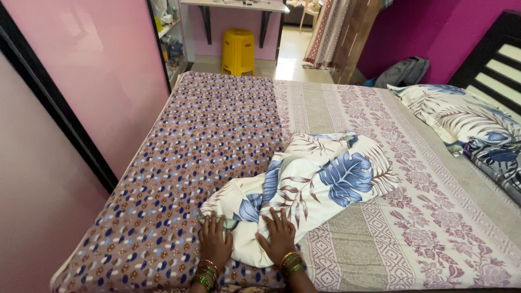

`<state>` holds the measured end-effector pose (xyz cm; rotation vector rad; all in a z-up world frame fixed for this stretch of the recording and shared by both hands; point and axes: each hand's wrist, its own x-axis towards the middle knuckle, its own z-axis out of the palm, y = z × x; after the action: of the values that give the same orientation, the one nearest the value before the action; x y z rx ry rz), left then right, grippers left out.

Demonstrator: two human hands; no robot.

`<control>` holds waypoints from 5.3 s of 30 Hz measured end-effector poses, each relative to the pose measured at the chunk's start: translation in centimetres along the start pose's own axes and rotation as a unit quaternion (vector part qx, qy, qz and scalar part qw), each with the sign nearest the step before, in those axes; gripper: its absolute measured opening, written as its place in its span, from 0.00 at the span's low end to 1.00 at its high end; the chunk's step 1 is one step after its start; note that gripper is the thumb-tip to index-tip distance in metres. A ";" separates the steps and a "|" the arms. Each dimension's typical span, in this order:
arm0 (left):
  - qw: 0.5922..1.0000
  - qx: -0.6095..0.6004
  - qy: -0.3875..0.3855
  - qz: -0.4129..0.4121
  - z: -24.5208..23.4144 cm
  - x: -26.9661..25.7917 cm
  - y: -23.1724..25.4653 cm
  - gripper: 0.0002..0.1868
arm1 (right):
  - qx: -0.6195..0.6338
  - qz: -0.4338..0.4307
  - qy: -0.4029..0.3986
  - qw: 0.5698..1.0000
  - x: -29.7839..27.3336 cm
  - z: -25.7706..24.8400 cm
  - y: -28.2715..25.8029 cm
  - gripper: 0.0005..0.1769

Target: The person unfolds a floral-patterned bed sheet on a bed, smooths it out, and then folds it into a compact rectangular shape. The person uses both hands to align the edges and press down on the folds.

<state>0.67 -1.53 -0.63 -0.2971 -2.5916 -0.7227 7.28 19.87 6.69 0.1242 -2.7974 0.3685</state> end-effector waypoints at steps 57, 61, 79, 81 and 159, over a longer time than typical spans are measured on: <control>0.946 -0.159 -0.127 0.254 -2.1 -5.8 8.3 0.17 | 0.100 0.181 0.112 0.972 -1.8 4.0 0.0 0.48; 0.948 -0.160 -0.085 0.261 -1.9 -6.3 8.1 0.22 | 0.214 0.208 0.180 0.938 -1.8 3.1 0.3 0.45; 0.958 -0.126 -0.057 0.250 -3.7 -6.8 9.0 0.24 | 0.175 0.207 0.175 0.946 -3.0 -0.2 -1.5 0.29; 0.957 -0.133 -0.059 0.253 -3.6 -6.7 8.8 0.24 | 0.177 0.192 0.189 0.947 -3.0 0.1 -1.2 0.28; 0.985 -0.015 -0.078 0.152 6.4 6.7 10.9 0.41 | -0.142 0.131 -0.038 0.980 6.9 2.3 7.7 0.37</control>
<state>-4.12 11.64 2.32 -0.7676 -2.5966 -0.6500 -0.88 26.42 4.93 -0.3041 -2.9113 0.0187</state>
